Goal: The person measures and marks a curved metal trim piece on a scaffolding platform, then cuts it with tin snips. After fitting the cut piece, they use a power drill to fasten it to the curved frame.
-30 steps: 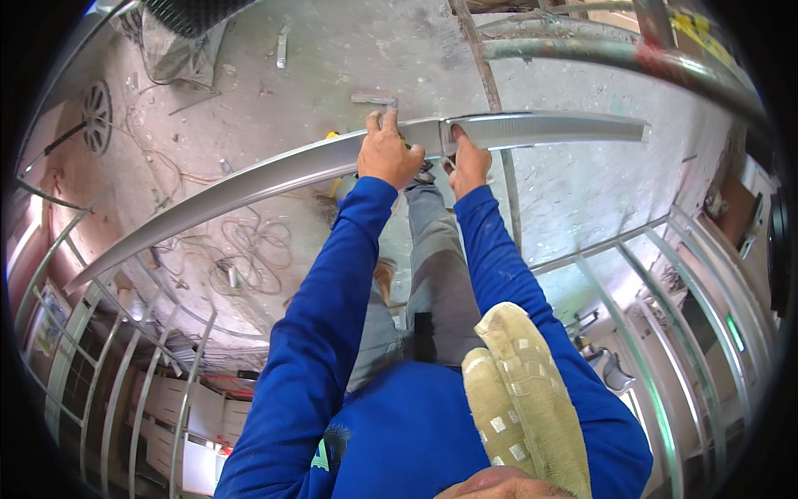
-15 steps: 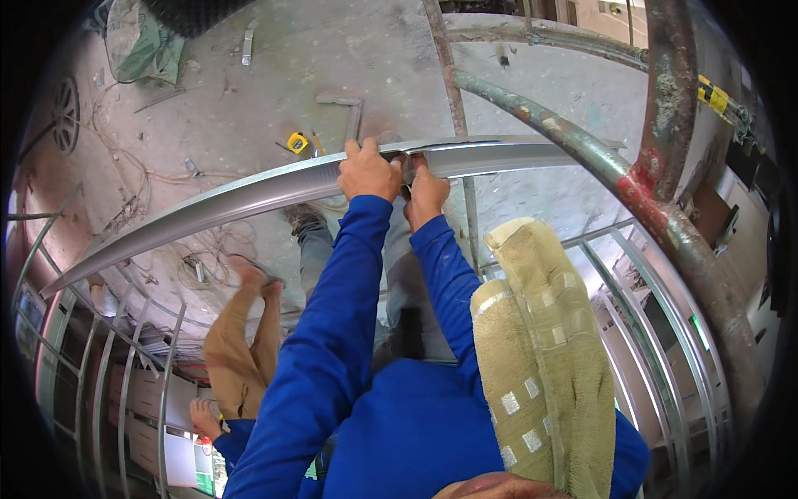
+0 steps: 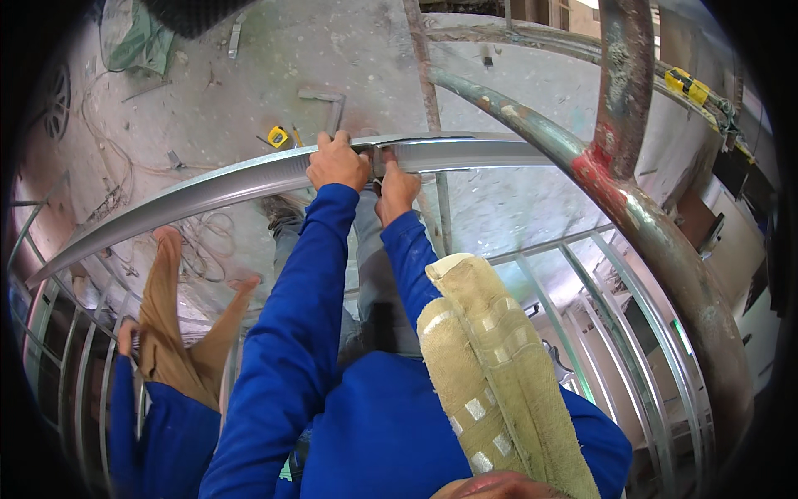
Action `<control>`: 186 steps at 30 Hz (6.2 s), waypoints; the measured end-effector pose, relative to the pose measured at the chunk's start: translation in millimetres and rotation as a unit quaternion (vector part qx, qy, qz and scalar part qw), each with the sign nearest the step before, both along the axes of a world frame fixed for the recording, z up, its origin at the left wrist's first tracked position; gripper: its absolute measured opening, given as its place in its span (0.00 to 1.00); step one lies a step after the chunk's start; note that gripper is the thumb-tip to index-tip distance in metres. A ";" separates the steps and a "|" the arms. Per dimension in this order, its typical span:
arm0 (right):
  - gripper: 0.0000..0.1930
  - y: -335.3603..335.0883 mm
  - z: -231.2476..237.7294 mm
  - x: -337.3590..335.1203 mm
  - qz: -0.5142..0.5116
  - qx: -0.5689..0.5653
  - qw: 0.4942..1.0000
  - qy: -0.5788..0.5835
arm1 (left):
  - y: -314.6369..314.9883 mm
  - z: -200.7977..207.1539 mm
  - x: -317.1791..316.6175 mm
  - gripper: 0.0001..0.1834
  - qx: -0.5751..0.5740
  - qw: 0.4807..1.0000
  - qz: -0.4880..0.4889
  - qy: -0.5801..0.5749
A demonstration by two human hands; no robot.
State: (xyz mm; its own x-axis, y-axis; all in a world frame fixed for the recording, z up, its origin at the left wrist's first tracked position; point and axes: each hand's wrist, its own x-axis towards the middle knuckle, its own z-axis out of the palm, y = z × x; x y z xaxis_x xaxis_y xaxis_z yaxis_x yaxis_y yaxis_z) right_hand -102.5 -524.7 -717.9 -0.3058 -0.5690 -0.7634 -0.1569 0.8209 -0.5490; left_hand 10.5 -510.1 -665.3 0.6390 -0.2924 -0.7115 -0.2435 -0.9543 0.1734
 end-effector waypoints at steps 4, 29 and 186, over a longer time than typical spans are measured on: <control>0.23 -20.5 20.0 -84.1 0.095 -0.120 0.986 0.060 | -1.1 -0.2 -1.2 0.25 -0.007 1.000 0.011 -0.004; 0.34 -165.8 -73.6 -143.4 -0.083 -0.156 0.982 -0.069 | 0.7 -1.8 -6.8 0.22 0.000 1.000 0.010 -0.008; 0.30 48.9 183.7 -208.2 -0.180 -0.028 0.926 -0.330 | -109.5 -54.1 -75.9 0.31 -0.263 0.826 -0.457 -0.197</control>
